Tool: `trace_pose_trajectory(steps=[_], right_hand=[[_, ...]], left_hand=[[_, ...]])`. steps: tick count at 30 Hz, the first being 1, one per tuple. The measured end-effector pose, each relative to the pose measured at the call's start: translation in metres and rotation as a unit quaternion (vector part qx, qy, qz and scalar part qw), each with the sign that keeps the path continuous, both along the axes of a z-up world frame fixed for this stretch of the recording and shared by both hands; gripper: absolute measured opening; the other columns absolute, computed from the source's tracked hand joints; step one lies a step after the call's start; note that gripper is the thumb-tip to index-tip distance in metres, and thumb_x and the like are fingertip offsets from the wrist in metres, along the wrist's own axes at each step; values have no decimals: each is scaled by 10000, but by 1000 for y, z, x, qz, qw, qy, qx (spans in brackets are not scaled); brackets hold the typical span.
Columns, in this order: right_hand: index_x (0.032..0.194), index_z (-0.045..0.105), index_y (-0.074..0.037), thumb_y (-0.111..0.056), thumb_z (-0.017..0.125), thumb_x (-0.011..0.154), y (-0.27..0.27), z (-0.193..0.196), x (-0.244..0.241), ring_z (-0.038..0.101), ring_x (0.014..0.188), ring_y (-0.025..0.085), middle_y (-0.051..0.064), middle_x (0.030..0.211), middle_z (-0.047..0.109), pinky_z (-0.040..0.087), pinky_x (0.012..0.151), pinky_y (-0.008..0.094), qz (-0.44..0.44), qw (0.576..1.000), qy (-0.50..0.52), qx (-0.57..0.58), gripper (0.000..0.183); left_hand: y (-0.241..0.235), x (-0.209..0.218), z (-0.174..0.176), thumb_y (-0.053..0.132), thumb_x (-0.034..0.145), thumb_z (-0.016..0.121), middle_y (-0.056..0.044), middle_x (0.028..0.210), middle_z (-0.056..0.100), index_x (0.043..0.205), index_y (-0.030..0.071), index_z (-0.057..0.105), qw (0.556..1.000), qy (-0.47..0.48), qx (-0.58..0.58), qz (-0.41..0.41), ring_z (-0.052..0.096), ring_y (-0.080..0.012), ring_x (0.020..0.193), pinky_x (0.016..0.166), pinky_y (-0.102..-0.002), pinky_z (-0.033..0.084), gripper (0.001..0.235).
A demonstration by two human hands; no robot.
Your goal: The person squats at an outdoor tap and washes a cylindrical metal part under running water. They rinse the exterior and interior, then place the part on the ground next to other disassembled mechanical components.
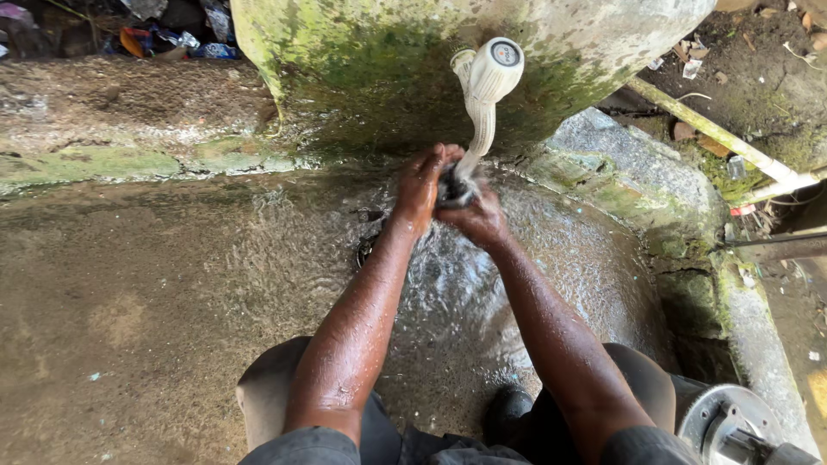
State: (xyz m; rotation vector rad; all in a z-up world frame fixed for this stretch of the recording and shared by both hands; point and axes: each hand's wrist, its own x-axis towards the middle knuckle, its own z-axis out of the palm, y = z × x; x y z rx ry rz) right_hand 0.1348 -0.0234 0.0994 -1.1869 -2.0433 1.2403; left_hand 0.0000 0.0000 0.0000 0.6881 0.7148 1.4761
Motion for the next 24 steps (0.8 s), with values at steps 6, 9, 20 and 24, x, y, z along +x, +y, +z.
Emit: trace_pose_trajectory(steps=[6,9,20,24], right_hand=[[1335,613,-75,-107,575,1081,1,51,-22,683,1035,219,160,1246,690,635,963,374,-18,924,-341,170,259],[1238,635,74,-138,729,822,-6,61,-18,622,1033,362,269,1129,657,548,899,493,118,925,-101,347,477],[1247,608,42,-297,595,1008,37,-30,-46,653,1123,322,252,1255,681,570,896,467,-211,935,184,-216,416],[1474,513,106,-192,512,1132,-19,-45,-14,560,1209,450,368,1378,573,515,967,498,-60,913,-34,402,453]], left_hand=[[-23,8,54,618,1092,622,-263,832,604,932,-21,683,970,179,-110,125,576,-318,799,825,-690,486,662],[-26,1,58,466,852,796,-111,975,752,992,38,724,980,7,-112,167,748,-287,920,877,-497,645,456],[-22,-10,-3,463,960,527,-137,1023,743,1158,32,659,888,-403,-162,153,734,-304,846,751,-466,607,492],[-13,-17,18,405,992,586,-135,1161,709,1261,52,619,859,-405,-224,219,709,-319,1021,912,-489,579,445]])
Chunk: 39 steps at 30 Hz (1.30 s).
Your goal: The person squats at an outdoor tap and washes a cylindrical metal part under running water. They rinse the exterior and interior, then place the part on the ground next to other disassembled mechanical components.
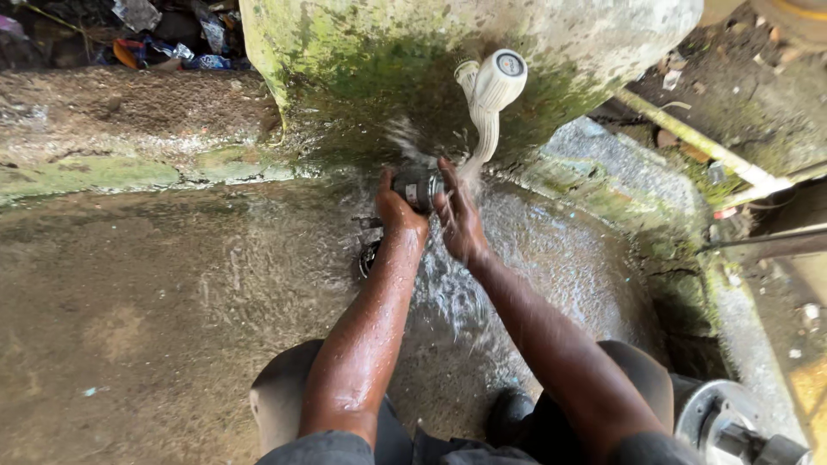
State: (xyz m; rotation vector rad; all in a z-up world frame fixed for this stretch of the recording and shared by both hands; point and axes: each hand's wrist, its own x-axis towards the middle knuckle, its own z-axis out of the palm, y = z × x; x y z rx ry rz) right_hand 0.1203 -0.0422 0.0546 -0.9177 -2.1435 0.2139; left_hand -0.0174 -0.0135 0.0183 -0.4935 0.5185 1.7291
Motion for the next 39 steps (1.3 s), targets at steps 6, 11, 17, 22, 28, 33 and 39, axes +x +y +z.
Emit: trace_pose_trajectory(steps=[6,11,17,22,28,33,39], right_hand=[[1461,441,13,-180,761,970,-7,-3,9,692,953,225,144,1044,716,590,854,362,-87,959,134,-234,617],[1424,419,-43,-76,674,918,3,30,25,597,727,145,99,989,707,551,605,298,15,845,207,-493,568],[960,540,-155,-335,676,1012,14,43,16,411,426,74,-52,598,473,407,357,267,64,549,418,-721,231],[1034,560,-151,-407,644,1058,4,44,-2,545,631,103,-21,791,579,499,574,314,-60,607,474,-635,270],[1272,607,-87,-409,396,1044,5,59,-16,691,944,215,112,1074,732,612,820,378,9,520,549,-655,448],[1173,641,-61,-519,382,1067,19,39,9,698,611,186,133,900,737,531,382,210,85,507,443,-735,537],[1182,619,-11,-449,416,1103,30,-1,26,610,502,210,168,875,700,503,337,258,6,542,487,-685,489]], left_hand=[[-4,6,41,418,914,661,-28,1254,617,1377,184,554,994,88,-67,-2,629,-256,1133,975,-509,487,529],[-7,7,39,327,914,766,-59,1181,590,1271,102,581,993,98,-55,-26,558,-280,1154,968,-532,432,461],[1,0,24,202,846,757,-92,1014,694,1048,48,660,972,199,99,78,660,-261,961,872,-447,542,272],[-9,-18,38,268,898,715,-106,980,719,1006,67,668,959,220,181,12,689,-241,914,836,-419,569,233],[-21,0,63,518,972,634,-76,900,734,969,84,703,911,374,164,-61,713,-209,829,759,-374,602,440],[-15,9,51,498,1096,640,-93,979,702,1067,-9,754,839,458,250,-157,624,-189,896,840,-362,520,520],[-2,11,40,664,1046,445,-102,1469,565,1443,3,529,791,524,227,-219,498,-193,1395,1178,-381,360,775]])
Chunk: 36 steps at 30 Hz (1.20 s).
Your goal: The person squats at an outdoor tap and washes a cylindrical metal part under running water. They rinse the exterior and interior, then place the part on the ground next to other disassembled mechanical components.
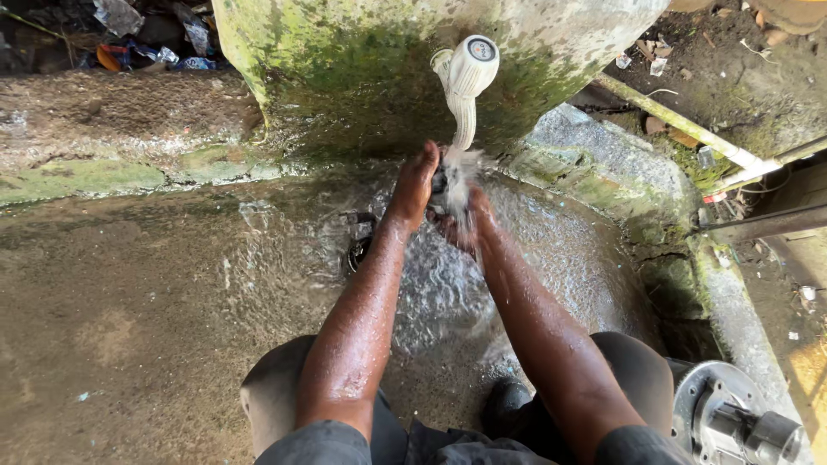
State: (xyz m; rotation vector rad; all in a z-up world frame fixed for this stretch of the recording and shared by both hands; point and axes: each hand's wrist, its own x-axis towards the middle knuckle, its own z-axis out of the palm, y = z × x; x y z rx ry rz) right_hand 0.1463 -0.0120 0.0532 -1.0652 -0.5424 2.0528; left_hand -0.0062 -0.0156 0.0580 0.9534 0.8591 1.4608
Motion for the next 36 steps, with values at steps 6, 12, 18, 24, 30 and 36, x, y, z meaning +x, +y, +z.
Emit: trace_pose_trajectory(steps=[6,12,18,24,30,36], right_hand=[[1207,645,-53,-455,386,1057,-13,1,4,672,576,272,168,913,711,477,331,241,14,983,178,-35,501],[1141,651,-68,-536,368,1020,-13,-1,9,657,597,220,140,903,700,462,334,214,-32,981,164,-102,560],[1169,610,-42,-476,377,1031,-15,-8,8,609,664,230,150,991,671,443,339,182,-2,965,227,-134,511],[1216,581,-18,-371,359,1067,-24,2,7,609,678,250,264,965,620,463,375,188,0,968,205,-144,444],[1230,563,-58,-473,351,1059,-45,10,20,627,603,234,255,913,641,465,356,194,-18,980,179,-87,496],[1223,602,-61,-413,378,1055,-56,3,49,650,626,247,277,951,657,483,346,207,28,964,224,-144,450]], left_hand=[[-9,-1,13,803,958,261,-192,1506,569,1485,-39,529,967,-185,-17,-173,536,-284,1400,1186,-466,414,1029],[-13,2,23,786,946,222,-115,1535,555,1492,4,530,948,-233,-29,-217,577,-266,1314,1166,-500,429,1003],[-16,1,21,678,1022,368,-141,1454,612,1436,32,600,965,-206,-11,-160,597,-232,1290,1133,-420,466,802],[-21,-13,39,156,895,820,-76,1116,792,1176,48,769,998,-12,28,-55,730,-158,999,933,-340,615,306],[-34,-5,59,186,913,810,-77,946,815,1032,24,797,967,242,70,31,758,-126,821,727,-312,616,202],[-28,3,58,166,975,749,-61,1004,813,1118,15,781,977,184,42,-96,739,-118,894,798,-275,622,211]])
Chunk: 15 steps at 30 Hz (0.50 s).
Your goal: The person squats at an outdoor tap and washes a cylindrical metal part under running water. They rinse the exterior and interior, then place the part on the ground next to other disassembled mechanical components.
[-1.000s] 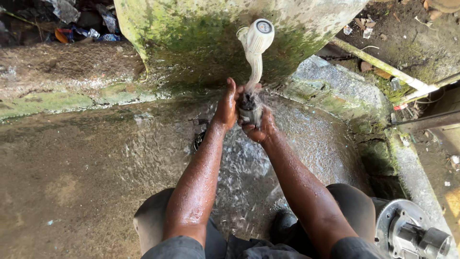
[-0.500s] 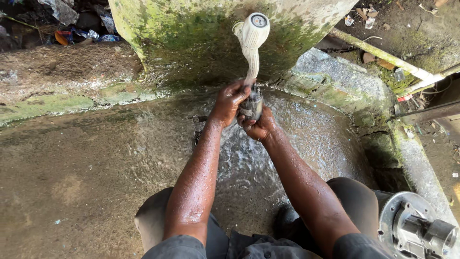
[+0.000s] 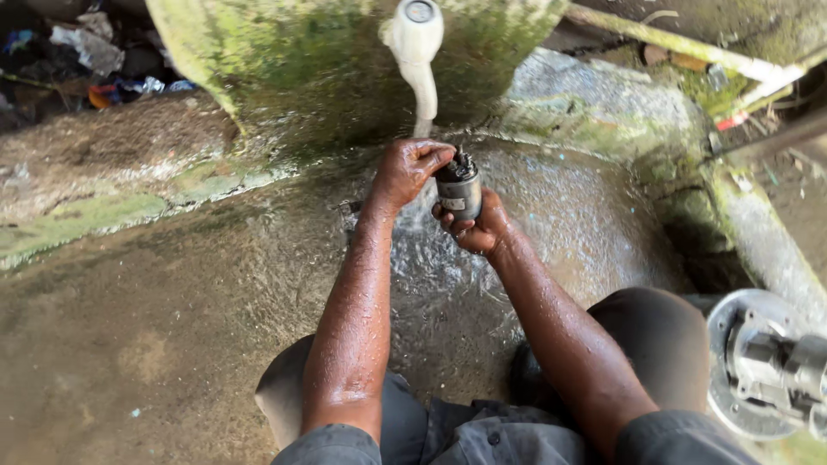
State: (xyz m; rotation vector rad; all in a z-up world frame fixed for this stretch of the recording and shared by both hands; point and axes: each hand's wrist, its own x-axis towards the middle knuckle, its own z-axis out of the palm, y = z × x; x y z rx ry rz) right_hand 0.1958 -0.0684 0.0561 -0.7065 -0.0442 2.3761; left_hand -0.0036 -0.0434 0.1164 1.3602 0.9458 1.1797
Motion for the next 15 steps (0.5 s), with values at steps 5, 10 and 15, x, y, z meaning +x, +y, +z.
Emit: trace_pose_trajectory(steps=[5,10,15], right_hand=[[1173,605,3,-507,426,1060,-13,-8,31,699,726,277,254,1010,645,571,450,224,39,993,105,-23,552],[1228,603,31,-490,428,1076,-23,-11,52,716,768,290,271,1056,642,619,526,249,27,990,139,-11,569],[1229,592,48,-485,406,1090,-26,-9,60,733,784,299,288,1066,636,648,567,258,7,988,151,-8,581]], left_hand=[[0,19,-3,51,949,737,-65,1093,792,1154,4,766,997,-26,26,-72,734,-126,988,894,-295,624,213],[0,40,0,5,964,723,-61,1176,765,1194,-2,747,989,-69,39,-128,711,-130,1071,961,-294,595,231],[0,52,2,30,966,720,-74,1157,781,1211,0,747,991,-59,-5,-117,722,-133,1046,946,-292,606,248]])
